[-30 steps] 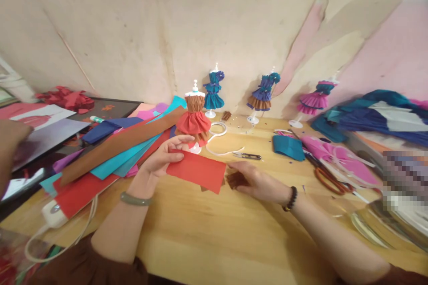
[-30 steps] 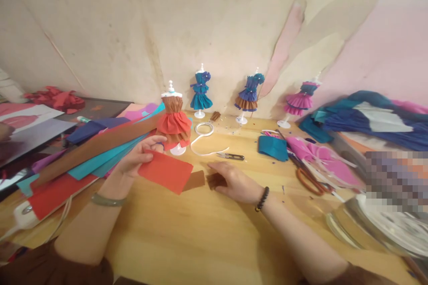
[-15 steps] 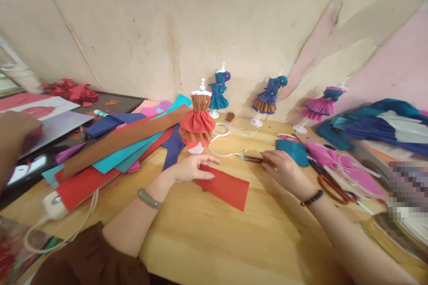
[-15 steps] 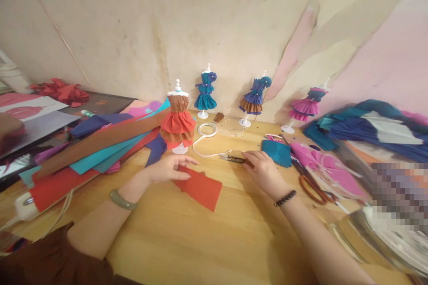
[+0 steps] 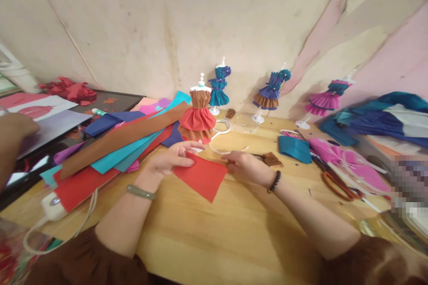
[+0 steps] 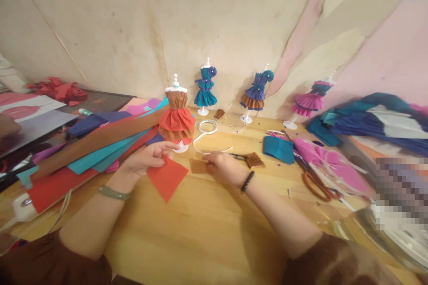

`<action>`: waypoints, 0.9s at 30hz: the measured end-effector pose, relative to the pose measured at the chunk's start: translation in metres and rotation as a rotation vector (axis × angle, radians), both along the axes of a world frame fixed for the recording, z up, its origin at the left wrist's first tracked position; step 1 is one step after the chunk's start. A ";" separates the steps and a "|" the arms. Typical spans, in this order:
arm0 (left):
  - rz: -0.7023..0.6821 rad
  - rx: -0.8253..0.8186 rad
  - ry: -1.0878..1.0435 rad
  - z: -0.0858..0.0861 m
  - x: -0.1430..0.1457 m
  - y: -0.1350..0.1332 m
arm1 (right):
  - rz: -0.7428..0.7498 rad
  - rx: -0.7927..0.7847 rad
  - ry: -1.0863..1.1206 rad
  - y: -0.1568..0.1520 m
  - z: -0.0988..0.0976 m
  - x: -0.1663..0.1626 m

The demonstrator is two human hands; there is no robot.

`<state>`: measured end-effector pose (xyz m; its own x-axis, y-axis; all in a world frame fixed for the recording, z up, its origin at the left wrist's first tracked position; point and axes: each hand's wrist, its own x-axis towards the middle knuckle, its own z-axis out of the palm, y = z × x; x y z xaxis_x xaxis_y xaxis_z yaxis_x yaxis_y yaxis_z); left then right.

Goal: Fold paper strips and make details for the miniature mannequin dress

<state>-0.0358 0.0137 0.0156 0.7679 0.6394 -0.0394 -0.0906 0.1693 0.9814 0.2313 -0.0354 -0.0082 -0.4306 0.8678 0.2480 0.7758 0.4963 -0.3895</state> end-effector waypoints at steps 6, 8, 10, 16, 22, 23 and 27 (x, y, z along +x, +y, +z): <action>0.078 0.453 0.332 -0.025 0.033 -0.003 | -0.399 0.115 -0.095 0.024 0.015 0.062; 0.122 0.608 0.366 -0.034 0.038 -0.004 | -0.370 0.122 0.017 0.015 0.013 0.054; 0.132 0.704 0.360 -0.038 0.040 -0.006 | -0.275 -0.004 0.235 0.000 0.010 0.032; 0.124 0.742 0.373 -0.030 0.041 -0.012 | -0.035 -0.272 0.343 -0.034 -0.005 -0.022; 0.206 0.661 0.412 -0.034 0.042 -0.009 | -0.139 -0.452 0.551 -0.033 -0.010 -0.010; 0.247 0.686 0.420 -0.035 0.043 -0.009 | -0.179 -0.486 0.591 -0.033 -0.011 -0.008; 0.426 0.973 0.467 -0.029 0.048 -0.018 | -0.372 -0.517 0.741 -0.033 -0.017 0.001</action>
